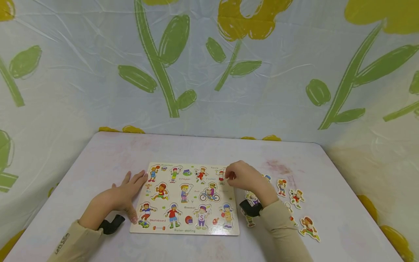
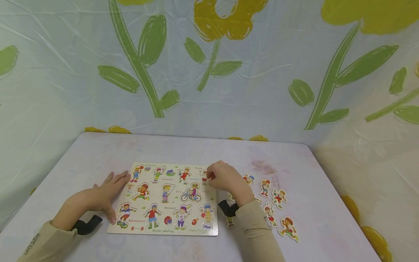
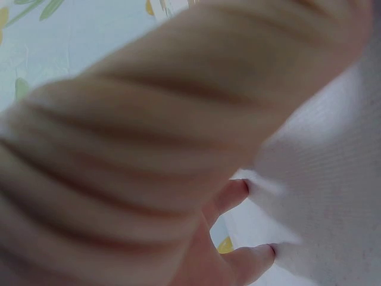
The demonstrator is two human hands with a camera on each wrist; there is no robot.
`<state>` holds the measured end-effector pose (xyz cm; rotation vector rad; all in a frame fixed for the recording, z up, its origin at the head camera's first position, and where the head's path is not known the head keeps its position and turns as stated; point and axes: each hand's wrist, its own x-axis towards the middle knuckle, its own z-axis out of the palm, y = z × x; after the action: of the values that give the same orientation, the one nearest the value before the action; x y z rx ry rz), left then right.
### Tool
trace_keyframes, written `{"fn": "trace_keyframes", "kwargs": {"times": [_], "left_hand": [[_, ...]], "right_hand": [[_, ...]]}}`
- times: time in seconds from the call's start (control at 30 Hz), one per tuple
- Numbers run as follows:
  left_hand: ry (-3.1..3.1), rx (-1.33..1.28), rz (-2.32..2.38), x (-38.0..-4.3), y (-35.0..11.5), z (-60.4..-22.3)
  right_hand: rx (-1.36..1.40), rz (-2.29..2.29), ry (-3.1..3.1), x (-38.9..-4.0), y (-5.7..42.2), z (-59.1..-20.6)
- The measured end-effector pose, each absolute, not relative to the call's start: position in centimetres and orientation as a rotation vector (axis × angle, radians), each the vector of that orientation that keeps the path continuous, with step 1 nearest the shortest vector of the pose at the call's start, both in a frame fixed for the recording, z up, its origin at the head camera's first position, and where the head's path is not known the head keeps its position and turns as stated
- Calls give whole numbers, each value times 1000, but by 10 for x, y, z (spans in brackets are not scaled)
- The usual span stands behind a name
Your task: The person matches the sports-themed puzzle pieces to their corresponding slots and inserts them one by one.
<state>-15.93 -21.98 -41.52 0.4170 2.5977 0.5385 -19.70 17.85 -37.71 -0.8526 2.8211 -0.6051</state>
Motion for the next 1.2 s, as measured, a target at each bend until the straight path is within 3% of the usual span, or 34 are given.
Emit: {"fn": "trace_keyframes", "kwargs": {"times": [0.4,1.2], "left_hand": [[2598,408,542,-160,-221,-418],[2606,393,539,-158,-219,-417]], "right_hand": [[-478,-514,2957,-202,205,-372],[-304,-518,2872,-209,228,-382]]}}
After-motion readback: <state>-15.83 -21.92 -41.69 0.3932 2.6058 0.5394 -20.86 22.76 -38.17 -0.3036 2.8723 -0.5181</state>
